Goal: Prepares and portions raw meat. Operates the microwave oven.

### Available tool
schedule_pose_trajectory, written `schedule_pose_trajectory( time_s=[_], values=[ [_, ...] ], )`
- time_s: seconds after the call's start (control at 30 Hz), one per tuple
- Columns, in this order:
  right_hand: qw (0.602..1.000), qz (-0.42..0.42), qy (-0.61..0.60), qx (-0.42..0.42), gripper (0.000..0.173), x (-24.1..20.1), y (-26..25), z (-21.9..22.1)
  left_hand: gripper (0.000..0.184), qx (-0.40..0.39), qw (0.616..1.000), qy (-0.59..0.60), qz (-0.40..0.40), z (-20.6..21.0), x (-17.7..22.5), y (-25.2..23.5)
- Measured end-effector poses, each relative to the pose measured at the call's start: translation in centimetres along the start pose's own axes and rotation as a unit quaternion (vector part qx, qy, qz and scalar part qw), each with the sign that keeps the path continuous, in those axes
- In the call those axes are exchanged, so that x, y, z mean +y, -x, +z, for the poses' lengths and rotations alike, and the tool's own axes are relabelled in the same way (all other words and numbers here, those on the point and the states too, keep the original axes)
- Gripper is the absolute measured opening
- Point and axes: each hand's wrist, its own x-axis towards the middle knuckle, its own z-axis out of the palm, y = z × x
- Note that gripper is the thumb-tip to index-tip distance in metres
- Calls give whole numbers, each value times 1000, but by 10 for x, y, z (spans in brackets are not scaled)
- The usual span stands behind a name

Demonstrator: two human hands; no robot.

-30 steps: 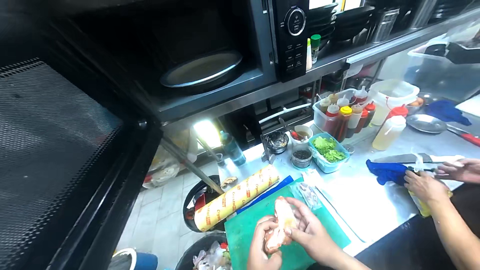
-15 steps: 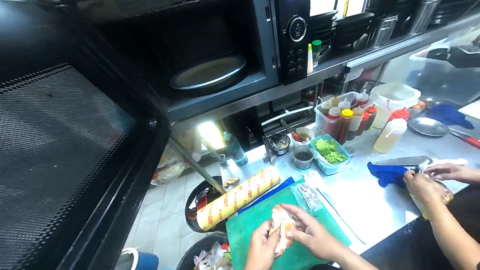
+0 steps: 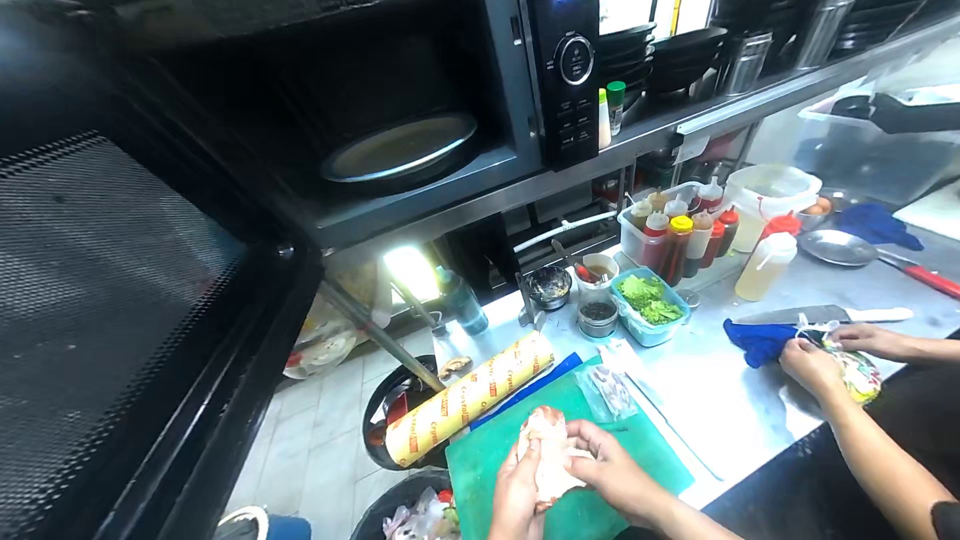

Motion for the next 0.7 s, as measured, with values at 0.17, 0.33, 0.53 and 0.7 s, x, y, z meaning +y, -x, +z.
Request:
schedule_pose_trajectory(
  time_s=[0.17,0.33,0.53,0.7],
  values=[
    [999,-2,-3,37,52,4,-5,-3,39,-30,995,94,-18,-7,-17,-5],
    [923,-108,356,93,43,16,1,-3,75,-96,950,-271,117,-16,-12,-10],
    [938,-38,340,50,31,3,-7,-12,41,-19,964,-208,162,-8,-14,-10],
    [953,-28,300,35,23,-11,-8,-16,36,-49,993,93,57,-8,-16,-9]
  ],
)
